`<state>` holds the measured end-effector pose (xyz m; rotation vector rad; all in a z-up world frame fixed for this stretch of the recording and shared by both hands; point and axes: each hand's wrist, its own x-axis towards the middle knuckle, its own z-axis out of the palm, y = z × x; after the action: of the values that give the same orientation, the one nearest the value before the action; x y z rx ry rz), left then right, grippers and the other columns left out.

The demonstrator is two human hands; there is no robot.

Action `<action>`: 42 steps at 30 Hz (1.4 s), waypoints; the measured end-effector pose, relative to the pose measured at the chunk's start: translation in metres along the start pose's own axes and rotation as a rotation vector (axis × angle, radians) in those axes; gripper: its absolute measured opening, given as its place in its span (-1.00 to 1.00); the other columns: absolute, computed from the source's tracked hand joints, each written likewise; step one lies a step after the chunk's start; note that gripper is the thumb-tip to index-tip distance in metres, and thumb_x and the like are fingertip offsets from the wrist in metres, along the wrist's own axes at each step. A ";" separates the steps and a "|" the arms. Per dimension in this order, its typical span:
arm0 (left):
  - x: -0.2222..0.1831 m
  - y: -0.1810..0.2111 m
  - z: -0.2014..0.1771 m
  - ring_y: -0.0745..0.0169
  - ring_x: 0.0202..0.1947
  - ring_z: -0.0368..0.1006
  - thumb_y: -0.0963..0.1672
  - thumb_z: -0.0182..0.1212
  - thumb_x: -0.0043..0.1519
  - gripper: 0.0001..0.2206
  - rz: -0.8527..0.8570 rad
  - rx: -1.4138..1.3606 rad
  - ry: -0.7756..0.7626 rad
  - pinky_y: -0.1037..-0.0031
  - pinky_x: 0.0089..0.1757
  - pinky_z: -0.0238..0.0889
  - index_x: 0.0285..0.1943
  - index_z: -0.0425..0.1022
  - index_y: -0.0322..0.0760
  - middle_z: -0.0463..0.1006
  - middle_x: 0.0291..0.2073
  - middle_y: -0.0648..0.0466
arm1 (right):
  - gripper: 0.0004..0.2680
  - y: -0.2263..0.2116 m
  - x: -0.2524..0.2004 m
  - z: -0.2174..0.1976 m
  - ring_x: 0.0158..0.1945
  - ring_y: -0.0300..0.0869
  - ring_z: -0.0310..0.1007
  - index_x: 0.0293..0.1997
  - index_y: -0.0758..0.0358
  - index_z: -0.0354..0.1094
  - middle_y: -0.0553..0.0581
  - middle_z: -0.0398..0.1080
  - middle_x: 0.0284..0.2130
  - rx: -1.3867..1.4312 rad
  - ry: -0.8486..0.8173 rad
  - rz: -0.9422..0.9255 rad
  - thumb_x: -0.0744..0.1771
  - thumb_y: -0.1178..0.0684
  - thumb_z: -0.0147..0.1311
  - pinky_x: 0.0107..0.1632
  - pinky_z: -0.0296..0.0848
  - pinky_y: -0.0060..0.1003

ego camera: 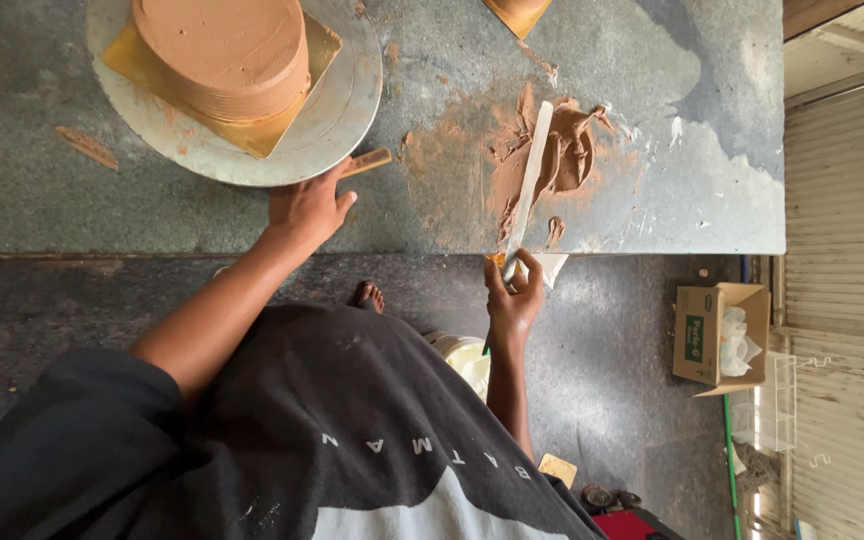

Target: The person frosts a chocolate cake using a palette knife, spreads cream on the counter, and then transfers the frosted cake onto a cardboard base.

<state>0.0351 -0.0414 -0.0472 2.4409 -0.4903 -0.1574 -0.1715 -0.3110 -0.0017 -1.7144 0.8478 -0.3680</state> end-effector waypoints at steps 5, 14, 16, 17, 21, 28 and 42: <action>-0.020 0.024 -0.046 -0.05 0.10 0.48 0.01 0.00 0.37 -0.61 -0.304 0.101 -0.352 0.15 0.02 0.41 0.39 0.29 0.01 0.49 0.16 -0.03 | -0.72 0.020 0.011 -0.007 -0.52 -0.41 0.33 0.28 0.34 0.35 0.18 0.50 -0.32 -0.039 0.015 -0.229 0.41 0.10 0.11 -0.56 0.28 -0.46; -0.030 0.017 -0.044 -0.05 -0.24 0.55 0.15 0.27 0.25 -0.55 -0.026 0.080 -0.002 0.11 -0.16 0.37 -0.04 0.42 -0.23 0.57 -0.30 -0.04 | -0.67 0.051 -0.014 0.032 -0.75 -0.34 0.22 0.37 0.16 0.23 0.24 0.56 -0.15 -0.422 -0.025 -0.134 0.40 0.18 -0.12 -0.75 0.20 -0.41; -0.029 0.017 -0.036 -0.06 -0.25 0.54 0.10 0.26 0.25 -0.62 -0.037 0.099 0.023 0.10 -0.17 0.36 -0.04 0.40 -0.22 0.56 -0.31 -0.03 | -0.68 0.058 -0.030 0.054 -0.74 -0.34 0.27 0.35 0.15 0.25 0.24 0.59 -0.16 -0.397 -0.068 -0.101 0.40 0.17 -0.11 -0.74 0.22 -0.39; -0.030 0.017 -0.032 -0.07 -0.26 0.53 0.04 0.25 0.25 -0.68 -0.045 0.120 0.045 0.10 -0.19 0.36 -0.04 0.37 -0.21 0.56 -0.32 -0.02 | -0.67 0.060 -0.040 0.067 -0.69 -0.35 0.29 0.40 0.14 0.23 0.25 0.59 -0.29 -0.372 -0.124 -0.144 0.42 0.16 -0.10 -0.67 0.24 -0.37; -0.032 0.009 -0.028 -0.06 -0.29 0.53 -0.08 0.21 0.21 -0.74 0.013 0.074 0.080 0.10 -0.20 0.35 0.01 0.36 -0.22 0.55 -0.34 -0.01 | -0.66 0.045 -0.030 0.077 -0.55 -0.34 0.31 0.39 0.23 0.28 0.20 0.55 -0.07 -0.210 -0.156 -0.444 0.40 0.18 0.00 -0.55 0.34 -0.30; -0.033 0.004 -0.041 -0.06 -0.37 0.51 -0.10 0.22 0.23 -0.77 0.085 -0.029 0.078 0.12 -0.22 0.35 -0.02 0.39 -0.29 0.54 -0.41 -0.03 | -0.65 0.013 0.029 0.053 -0.61 -0.27 0.16 0.41 0.18 0.29 0.15 0.24 -0.64 -0.371 -0.023 -0.198 0.41 0.16 -0.05 -0.54 0.18 -0.28; -0.027 -0.005 -0.046 -0.04 -0.39 0.51 -0.09 0.27 0.16 -0.76 0.175 -0.072 0.107 0.14 -0.23 0.36 -0.09 0.42 -0.27 0.54 -0.43 0.00 | -0.66 0.032 -0.009 0.069 -0.20 -0.13 0.55 0.32 0.15 0.41 0.21 0.57 -0.09 -0.212 -0.196 -0.663 0.36 0.27 0.08 -0.20 0.56 -0.34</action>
<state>0.0228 -0.0010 -0.0142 2.3097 -0.6356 0.0292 -0.1448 -0.2594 -0.0516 -2.1689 0.1561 -0.5511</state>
